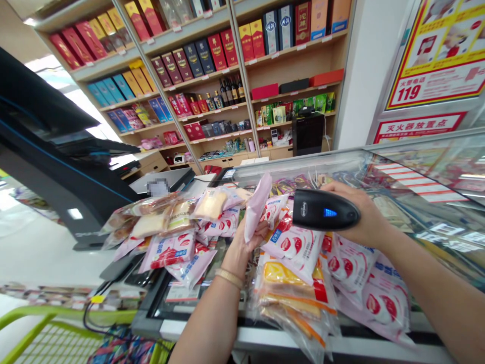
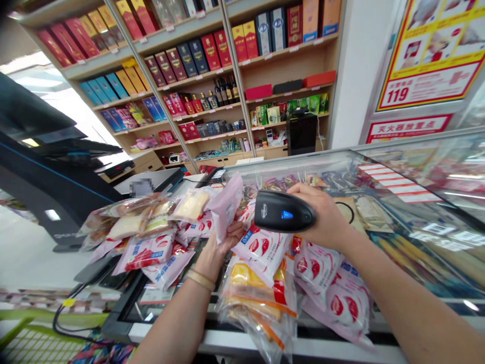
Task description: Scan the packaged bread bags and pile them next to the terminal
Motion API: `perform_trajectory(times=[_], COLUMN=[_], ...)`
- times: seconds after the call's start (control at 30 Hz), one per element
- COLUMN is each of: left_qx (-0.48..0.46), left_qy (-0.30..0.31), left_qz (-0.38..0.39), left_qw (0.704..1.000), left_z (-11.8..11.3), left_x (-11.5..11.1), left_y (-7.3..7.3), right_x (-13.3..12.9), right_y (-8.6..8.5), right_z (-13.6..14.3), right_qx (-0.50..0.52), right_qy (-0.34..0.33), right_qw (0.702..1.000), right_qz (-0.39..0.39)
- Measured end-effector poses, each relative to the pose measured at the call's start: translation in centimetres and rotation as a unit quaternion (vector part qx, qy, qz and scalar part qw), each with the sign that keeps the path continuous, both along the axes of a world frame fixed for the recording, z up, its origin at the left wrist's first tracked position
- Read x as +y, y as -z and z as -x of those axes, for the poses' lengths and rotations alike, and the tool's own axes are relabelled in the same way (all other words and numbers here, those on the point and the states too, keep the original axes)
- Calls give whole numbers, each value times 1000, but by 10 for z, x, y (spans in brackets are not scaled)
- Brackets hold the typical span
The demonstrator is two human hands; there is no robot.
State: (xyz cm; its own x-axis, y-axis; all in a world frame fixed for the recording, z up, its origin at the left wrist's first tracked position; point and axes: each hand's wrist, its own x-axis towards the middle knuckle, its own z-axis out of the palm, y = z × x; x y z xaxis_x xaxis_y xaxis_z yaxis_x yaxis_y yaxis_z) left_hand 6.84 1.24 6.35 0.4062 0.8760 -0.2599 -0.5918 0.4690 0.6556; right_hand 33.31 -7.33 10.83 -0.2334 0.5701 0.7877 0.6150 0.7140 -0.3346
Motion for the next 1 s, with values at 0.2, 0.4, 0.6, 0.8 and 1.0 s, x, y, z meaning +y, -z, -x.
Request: perform_trajectory(times=[0.2,0.4,0.6,0.8,1.0], left_qx=[28,126,236,243,235], left_qy=[-12,-52,-56,-2,-66], left_qz=[-21,-151,-296,-396,-423], left_qw=[999,979,924,886,873], left_z=[4,4,-1,-3,-7], left_x=[-1,-6,-19,-31,-28], left_y=[-8,-14,-14,-8,-4], right_x=[2,15,20,21,24], right_y=[-5,-4,2,5,11], right_z=[-12,-36,-37,-36,-42], right_qx=[31,113,83,62,38], right_qy=[73,224,254,254,245], right_qw=[997,965,960,961,961], right_qz=[-17,-80,-83,-90,-122])
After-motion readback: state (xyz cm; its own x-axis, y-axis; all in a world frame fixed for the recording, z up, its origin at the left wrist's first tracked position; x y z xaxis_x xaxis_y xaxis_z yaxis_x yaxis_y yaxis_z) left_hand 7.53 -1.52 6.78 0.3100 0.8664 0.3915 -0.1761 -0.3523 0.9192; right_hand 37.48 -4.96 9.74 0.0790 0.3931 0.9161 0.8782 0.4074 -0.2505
